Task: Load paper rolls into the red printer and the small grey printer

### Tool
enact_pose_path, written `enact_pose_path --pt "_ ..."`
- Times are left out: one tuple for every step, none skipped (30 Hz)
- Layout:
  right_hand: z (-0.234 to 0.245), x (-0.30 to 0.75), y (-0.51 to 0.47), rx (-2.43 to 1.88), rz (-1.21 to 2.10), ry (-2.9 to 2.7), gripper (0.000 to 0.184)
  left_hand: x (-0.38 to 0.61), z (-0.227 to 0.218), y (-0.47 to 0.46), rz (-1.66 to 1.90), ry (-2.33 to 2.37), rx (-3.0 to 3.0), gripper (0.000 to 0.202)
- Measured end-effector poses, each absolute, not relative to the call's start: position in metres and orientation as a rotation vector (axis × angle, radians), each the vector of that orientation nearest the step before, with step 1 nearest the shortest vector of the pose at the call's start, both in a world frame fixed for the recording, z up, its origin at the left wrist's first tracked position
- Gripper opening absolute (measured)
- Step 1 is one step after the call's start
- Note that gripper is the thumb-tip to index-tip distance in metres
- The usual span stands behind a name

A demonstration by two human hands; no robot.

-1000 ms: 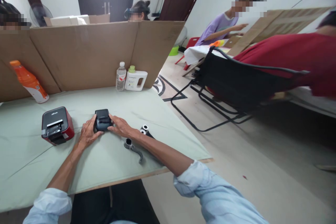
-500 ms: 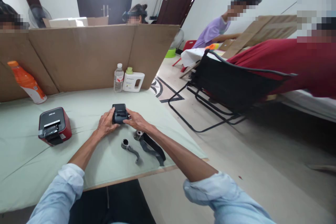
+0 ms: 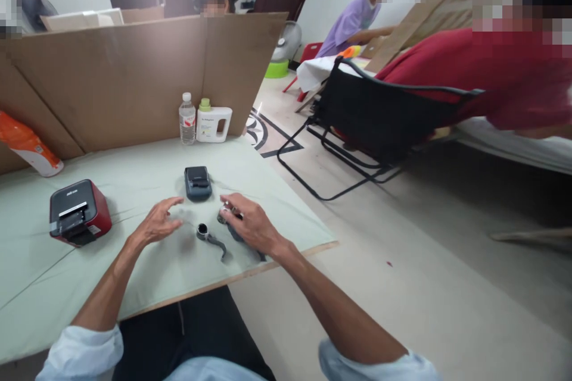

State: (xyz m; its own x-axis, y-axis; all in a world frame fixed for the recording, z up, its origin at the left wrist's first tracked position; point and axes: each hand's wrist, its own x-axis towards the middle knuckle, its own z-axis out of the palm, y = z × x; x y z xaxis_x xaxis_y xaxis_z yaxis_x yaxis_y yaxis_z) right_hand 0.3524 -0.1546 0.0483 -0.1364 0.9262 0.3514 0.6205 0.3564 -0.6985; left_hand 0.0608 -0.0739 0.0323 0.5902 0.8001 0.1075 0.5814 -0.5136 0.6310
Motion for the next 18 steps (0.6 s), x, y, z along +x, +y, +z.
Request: enact_pose_path --pt "0.045 0.348 -0.171 -1.371 0.542 -1.866 0.035 0.063 0.033 -0.082 0.487 1.036 2.261 0.065" --pt "0.041 0.344 -0.186 -1.383 0.561 -1.879 0.038 0.067 0.032 -0.09 0.449 0.993 2.254 0.066" --pt "0.037 0.339 -0.199 -1.4 0.547 -1.892 0.041 0.074 0.031 -0.097 0.422 0.968 2.257 0.066" --pt "0.033 0.336 -0.21 -1.414 0.511 -1.91 0.045 0.081 0.029 -0.102 0.41 0.957 2.266 0.063" --pt "0.03 0.333 -0.218 -1.419 0.457 -1.917 0.046 0.088 0.028 -0.106 0.408 0.955 2.275 0.057" --pt "0.027 0.332 -0.223 -1.424 0.39 -1.905 0.046 0.096 0.027 -0.109 0.41 0.956 2.283 0.05" --pt "0.025 0.333 -0.225 -1.431 0.32 -1.872 0.045 0.102 0.028 -0.11 0.412 0.96 2.289 0.041" --pt "0.024 0.337 -0.225 -1.444 0.255 -1.82 0.043 0.107 0.028 -0.11 0.412 0.964 2.292 0.032" --pt "0.023 0.342 -0.223 -1.469 0.204 -1.761 0.043 0.11 0.03 -0.11 0.411 0.968 2.29 0.025" --pt "0.022 0.349 -0.219 -1.508 0.177 -1.71 0.043 0.112 0.032 -0.11 0.407 0.971 2.282 0.019" --pt "0.021 0.358 -0.213 -1.56 0.181 -1.676 0.046 0.114 0.034 -0.109 0.405 0.974 2.27 0.015" --pt "0.02 0.366 -0.207 -1.619 0.216 -1.662 0.051 0.114 0.036 -0.109 0.405 0.978 2.258 0.013" --pt "0.018 0.374 -0.201 -1.679 0.284 -1.668 0.057 0.115 0.037 -0.108 0.408 0.981 2.248 0.013" --pt "0.016 0.382 -0.194 -1.733 0.377 -1.685 0.062 0.115 0.038 -0.108 0.411 0.986 2.24 0.014" --pt "0.015 0.387 -0.187 -1.77 0.483 -1.708 0.065 0.116 0.039 -0.108 0.415 0.993 2.236 0.015" --pt "0.013 0.391 -0.18 -1.787 0.583 -1.731 0.067 0.117 0.039 -0.107 0.418 1.0 2.233 0.016" --pt "0.012 0.393 -0.174 -1.785 0.664 -1.752 0.066 0.118 0.039 -0.107 0.419 1.004 2.231 0.017" --pt "0.012 0.393 -0.169 -1.768 0.721 -1.769 0.064 0.12 0.038 -0.106 0.418 1.004 2.226 0.017"
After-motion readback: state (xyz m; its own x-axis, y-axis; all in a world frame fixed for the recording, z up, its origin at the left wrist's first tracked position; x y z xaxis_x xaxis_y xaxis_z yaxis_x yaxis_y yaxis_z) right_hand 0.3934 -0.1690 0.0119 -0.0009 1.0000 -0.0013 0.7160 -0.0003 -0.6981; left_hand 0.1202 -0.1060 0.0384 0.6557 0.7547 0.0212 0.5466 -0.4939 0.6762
